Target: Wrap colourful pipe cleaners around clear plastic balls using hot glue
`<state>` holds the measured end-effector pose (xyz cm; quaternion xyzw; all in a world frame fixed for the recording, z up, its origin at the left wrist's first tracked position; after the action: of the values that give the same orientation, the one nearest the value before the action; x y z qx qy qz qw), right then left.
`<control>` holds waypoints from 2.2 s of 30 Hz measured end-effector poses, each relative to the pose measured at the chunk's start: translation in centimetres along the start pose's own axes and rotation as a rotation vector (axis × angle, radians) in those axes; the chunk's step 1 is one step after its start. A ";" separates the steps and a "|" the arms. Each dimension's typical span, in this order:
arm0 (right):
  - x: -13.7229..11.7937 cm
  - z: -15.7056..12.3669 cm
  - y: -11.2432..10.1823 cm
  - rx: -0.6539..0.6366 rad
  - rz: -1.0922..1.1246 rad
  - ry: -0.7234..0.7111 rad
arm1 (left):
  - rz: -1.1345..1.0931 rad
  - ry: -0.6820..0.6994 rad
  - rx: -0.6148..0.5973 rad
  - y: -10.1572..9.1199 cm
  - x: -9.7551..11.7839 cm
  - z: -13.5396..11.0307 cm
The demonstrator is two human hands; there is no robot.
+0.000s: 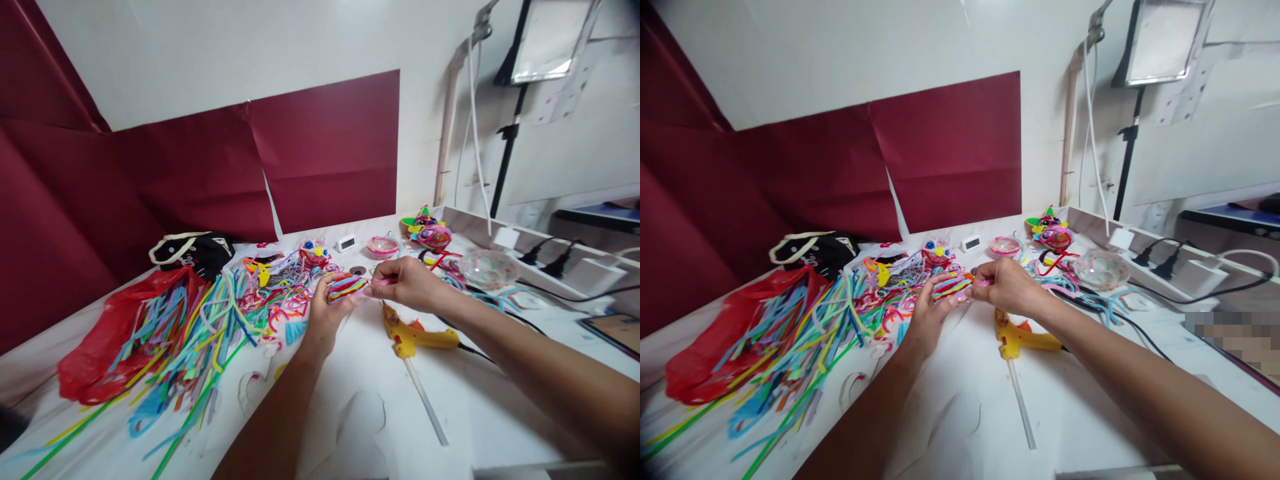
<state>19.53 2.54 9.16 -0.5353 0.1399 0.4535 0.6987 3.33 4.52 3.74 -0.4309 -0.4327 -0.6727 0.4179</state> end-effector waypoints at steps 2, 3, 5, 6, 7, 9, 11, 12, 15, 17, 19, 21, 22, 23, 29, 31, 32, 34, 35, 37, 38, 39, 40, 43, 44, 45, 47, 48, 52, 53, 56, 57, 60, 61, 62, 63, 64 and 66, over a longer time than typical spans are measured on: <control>0.1 -0.1 0.2 0.003 0.038 -0.002 | -0.016 -0.008 -0.002 0.0 0.1 0.0; 0.0 -0.2 0.3 0.008 0.062 -0.006 | -0.026 -0.013 -0.003 0.0 0.2 -0.1; -0.1 -0.4 0.3 0.016 0.111 -0.010 | -0.043 -0.025 -0.001 -0.1 0.3 -0.2; -0.1 -0.6 0.3 0.018 0.134 -0.004 | -0.048 -0.031 -0.001 -0.1 0.4 -0.2; -0.1 -0.8 0.3 0.019 0.154 0.007 | -0.050 -0.037 -0.003 -0.1 0.5 -0.2; -0.1 -1.1 0.1 0.021 0.186 0.040 | -0.049 -0.037 -0.010 -0.1 0.6 -0.3; 0.0 -1.4 0.0 0.032 0.210 0.070 | -0.044 -0.033 -0.017 -0.1 0.7 -0.3; 0.0 -1.6 -0.1 0.038 0.220 0.079 | -0.041 -0.034 -0.022 0.0 0.7 -0.3; 0.3 -1.8 -0.2 0.054 0.226 0.079 | -0.039 -0.044 -0.035 0.2 0.8 -0.3; 0.5 -1.9 -0.2 0.065 0.215 0.071 | -0.041 -0.046 -0.046 0.3 0.8 -0.3; 0.6 -2.0 -0.2 0.077 0.207 0.073 | -0.037 -0.046 -0.049 0.3 0.8 -0.3; 0.8 -2.0 -0.2 0.087 0.211 0.080 | -0.032 -0.053 -0.051 0.3 0.7 -0.3; 0.8 -2.0 -0.2 0.093 0.215 0.081 | -0.030 -0.059 -0.055 0.3 0.6 -0.3; 0.8 -2.0 -0.2 0.100 0.220 0.079 | -0.030 -0.063 -0.061 0.3 0.6 -0.3; 1.2 -2.0 -0.1 0.112 0.258 0.079 | -0.039 -0.086 -0.067 0.6 0.7 -0.4; 1.4 -2.1 0.0 0.119 0.294 0.088 | -0.048 -0.093 -0.066 0.7 0.7 -0.4; 1.5 -2.1 0.0 0.127 0.312 0.095 | -0.051 -0.097 -0.064 0.8 0.7 -0.4; 1.6 -2.1 0.1 0.143 0.339 0.114 | -0.053 -0.105 -0.060 0.9 0.7 -0.5; 1.7 -2.1 0.2 0.147 0.351 0.122 | -0.053 -0.110 -0.061 0.9 0.7 -0.5; 1.8 -2.1 0.4 0.151 0.379 0.134 | -0.051 -0.111 -0.063 1.0 0.7 -0.6; 1.8 -2.1 0.4 0.152 0.394 0.140 | -0.051 -0.110 -0.063 1.1 0.7 -0.6; 1.9 -2.1 0.4 0.153 0.409 0.147 | -0.051 -0.110 -0.063 1.1 0.8 -0.7; 1.9 -2.2 0.4 0.153 0.424 0.157 | -0.053 -0.110 -0.062 1.1 0.8 -0.7; 1.8 -2.4 0.4 0.136 0.479 0.190 | -0.087 -0.121 -0.084 1.4 0.7 -0.8; 1.7 -2.4 0.4 0.126 0.502 0.201 | -0.102 -0.126 -0.097 1.5 0.6 -0.8; 1.7 -2.5 0.4 0.118 0.527 0.210 | -0.116 -0.131 -0.109 1.5 0.6 -0.9; 1.6 -2.7 0.4 0.109 0.578 0.221 | -0.130 -0.144 -0.124 1.5 0.4 -0.9; 1.5 -2.8 0.3 0.109 0.602 0.226 | -0.131 -0.146 -0.127 1.5 0.3 -0.9; 1.7 -2.9 0.4 0.118 0.663 0.235 | -0.142 -0.125 -0.147 1.4 0.2 -0.8; 1.8 -2.9 0.4 0.117 0.671 0.236 | -0.146 -0.121 -0.157 1.4 0.2 -0.8; 2.1 -2.9 0.5 0.107 0.691 0.230 | -0.154 -0.119 -0.184 1.6 0.2 -0.8; 2.2 -2.9 0.6 0.102 0.695 0.231 | -0.158 -0.117 -0.191 1.6 0.2 -0.9; 2.7 -3.0 0.8 0.091 0.703 0.266 | -0.168 -0.111 -0.204 1.6 0.2 -0.9; 2.8 -3.0 0.9 0.088 0.711 0.283 | -0.164 -0.113 -0.206 1.6 0.1 -0.9; 3.0 -3.0 0.9 0.085 0.721 0.298 | -0.157 -0.115 -0.205 1.5 0.1 -1.0; 3.1 -3.0 1.0 0.081 0.734 0.310 | -0.147 -0.117 -0.202 1.5 0.1 -1.0; 3.1 -3.0 1.1 0.075 0.750 0.318 | -0.137 -0.122 -0.199 1.5 0.1 -1.0; 3.2 -3.1 1.2 0.056 0.791 0.323 | -0.132 -0.133 -0.192 1.5 0.1 -1.1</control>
<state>21.26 1.42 5.10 -0.4852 0.4543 0.5931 0.4544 4.49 3.05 3.84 -0.4830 -0.4206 -0.7070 0.2999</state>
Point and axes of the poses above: each hand's wrist, its own z-axis towards the middle knuckle, its own y-axis out of the palm, x = y × z, the point moved 5 cm from there along z, towards the middle knuckle, and after that the axes turned 5 degrees about -y, right-handed, at the moved point
